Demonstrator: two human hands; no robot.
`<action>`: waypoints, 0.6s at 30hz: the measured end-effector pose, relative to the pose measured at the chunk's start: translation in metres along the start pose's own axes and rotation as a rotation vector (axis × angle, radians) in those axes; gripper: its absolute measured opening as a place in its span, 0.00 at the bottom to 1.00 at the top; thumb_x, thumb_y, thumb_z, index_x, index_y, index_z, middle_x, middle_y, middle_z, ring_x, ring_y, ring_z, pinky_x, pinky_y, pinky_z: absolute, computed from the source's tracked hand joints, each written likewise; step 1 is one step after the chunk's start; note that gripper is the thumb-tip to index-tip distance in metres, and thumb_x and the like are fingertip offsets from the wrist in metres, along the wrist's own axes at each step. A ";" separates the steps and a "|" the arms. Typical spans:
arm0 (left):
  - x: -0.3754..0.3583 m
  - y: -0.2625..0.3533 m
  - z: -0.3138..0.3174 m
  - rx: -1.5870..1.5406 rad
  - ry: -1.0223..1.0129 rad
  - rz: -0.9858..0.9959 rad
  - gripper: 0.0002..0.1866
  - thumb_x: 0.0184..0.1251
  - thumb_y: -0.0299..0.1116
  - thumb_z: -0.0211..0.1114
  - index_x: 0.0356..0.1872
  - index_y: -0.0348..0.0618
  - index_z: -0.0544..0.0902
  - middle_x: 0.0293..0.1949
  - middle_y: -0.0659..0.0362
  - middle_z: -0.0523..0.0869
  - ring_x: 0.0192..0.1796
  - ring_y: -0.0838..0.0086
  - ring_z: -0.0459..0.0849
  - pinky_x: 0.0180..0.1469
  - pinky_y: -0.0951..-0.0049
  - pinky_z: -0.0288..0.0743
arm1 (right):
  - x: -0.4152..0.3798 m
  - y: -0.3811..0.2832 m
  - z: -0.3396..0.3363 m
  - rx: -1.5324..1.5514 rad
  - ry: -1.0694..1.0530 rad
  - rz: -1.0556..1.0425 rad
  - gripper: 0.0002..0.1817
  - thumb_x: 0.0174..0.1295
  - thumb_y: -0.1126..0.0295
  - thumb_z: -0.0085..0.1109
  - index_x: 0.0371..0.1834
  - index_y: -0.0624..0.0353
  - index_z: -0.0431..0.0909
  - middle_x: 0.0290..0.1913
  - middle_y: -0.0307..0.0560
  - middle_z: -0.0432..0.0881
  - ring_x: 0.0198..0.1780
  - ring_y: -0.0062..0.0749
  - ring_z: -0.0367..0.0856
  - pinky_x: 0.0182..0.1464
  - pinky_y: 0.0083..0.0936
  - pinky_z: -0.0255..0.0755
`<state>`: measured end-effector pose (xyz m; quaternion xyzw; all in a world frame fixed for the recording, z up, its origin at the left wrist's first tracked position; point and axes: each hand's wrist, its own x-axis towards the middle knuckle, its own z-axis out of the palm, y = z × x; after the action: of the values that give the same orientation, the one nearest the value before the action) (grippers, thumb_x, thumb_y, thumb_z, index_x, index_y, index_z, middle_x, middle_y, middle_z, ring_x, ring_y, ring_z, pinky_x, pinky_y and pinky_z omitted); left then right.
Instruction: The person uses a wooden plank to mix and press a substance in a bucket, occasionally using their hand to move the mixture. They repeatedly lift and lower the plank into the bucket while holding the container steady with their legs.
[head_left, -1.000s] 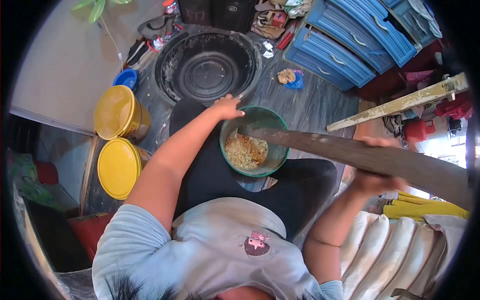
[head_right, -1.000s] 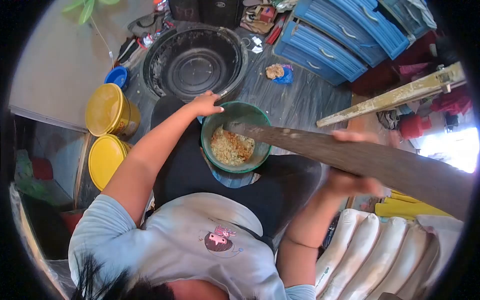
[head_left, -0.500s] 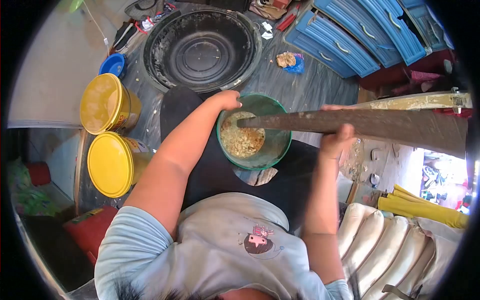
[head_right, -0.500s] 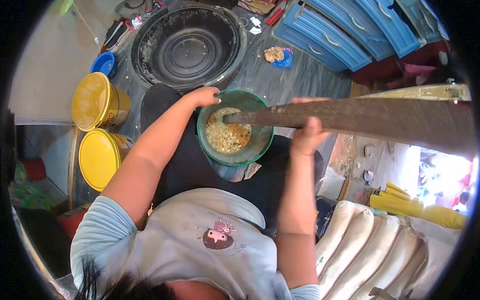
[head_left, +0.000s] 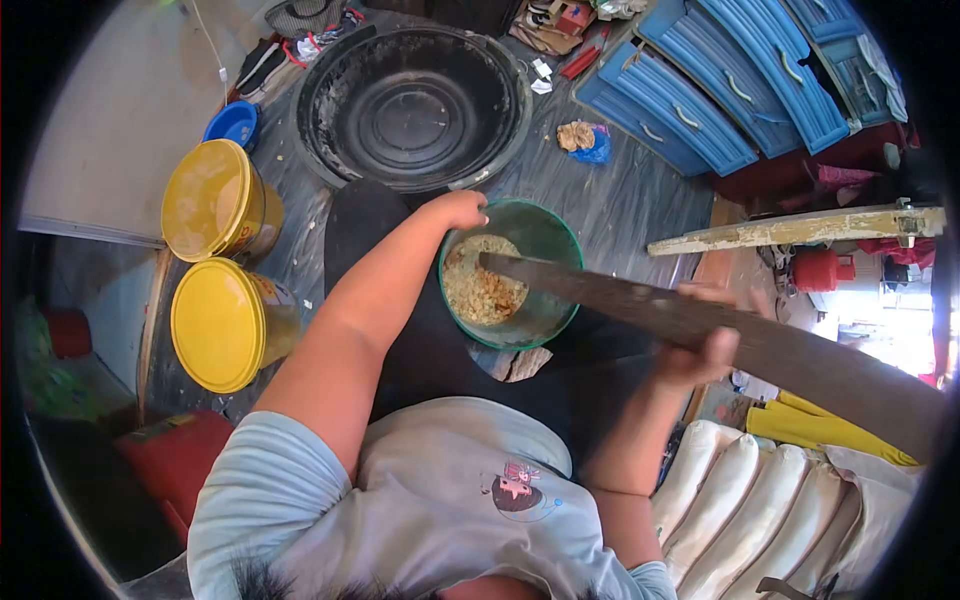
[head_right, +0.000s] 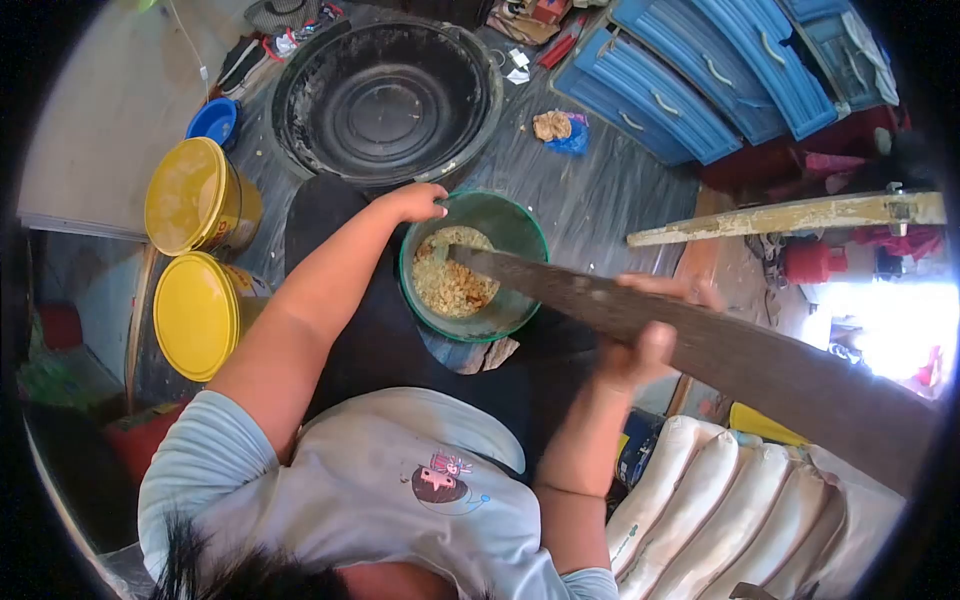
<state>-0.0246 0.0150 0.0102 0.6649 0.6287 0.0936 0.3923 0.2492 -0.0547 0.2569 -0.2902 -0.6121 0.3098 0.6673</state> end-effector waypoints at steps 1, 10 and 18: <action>-0.001 0.000 -0.002 -0.026 -0.026 -0.013 0.26 0.54 0.42 0.60 0.53 0.39 0.71 0.49 0.47 0.76 0.52 0.58 0.74 0.52 0.65 0.66 | 0.017 -0.021 -0.005 -0.030 -0.009 -0.032 0.32 0.52 0.51 0.48 0.54 0.62 0.57 0.27 0.55 0.74 0.30 0.42 0.75 0.36 0.38 0.72; -0.004 0.004 -0.005 -0.018 -0.032 -0.005 0.26 0.54 0.41 0.60 0.54 0.40 0.71 0.51 0.47 0.75 0.53 0.58 0.73 0.53 0.66 0.66 | 0.110 -0.116 -0.029 0.154 -0.322 -0.067 0.34 0.55 0.42 0.35 0.43 0.67 0.69 0.28 0.59 0.77 0.29 0.44 0.77 0.32 0.39 0.71; -0.004 0.004 -0.007 0.006 -0.025 -0.025 0.26 0.54 0.41 0.61 0.54 0.40 0.71 0.51 0.47 0.74 0.53 0.58 0.73 0.54 0.65 0.65 | -0.061 0.061 0.007 0.207 -0.064 0.260 0.26 0.45 0.61 0.61 0.45 0.60 0.64 0.33 0.49 0.72 0.36 0.36 0.72 0.44 0.35 0.69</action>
<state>-0.0266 0.0147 0.0182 0.6592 0.6323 0.0784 0.3995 0.2348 -0.0620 0.1719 -0.2865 -0.5552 0.4640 0.6280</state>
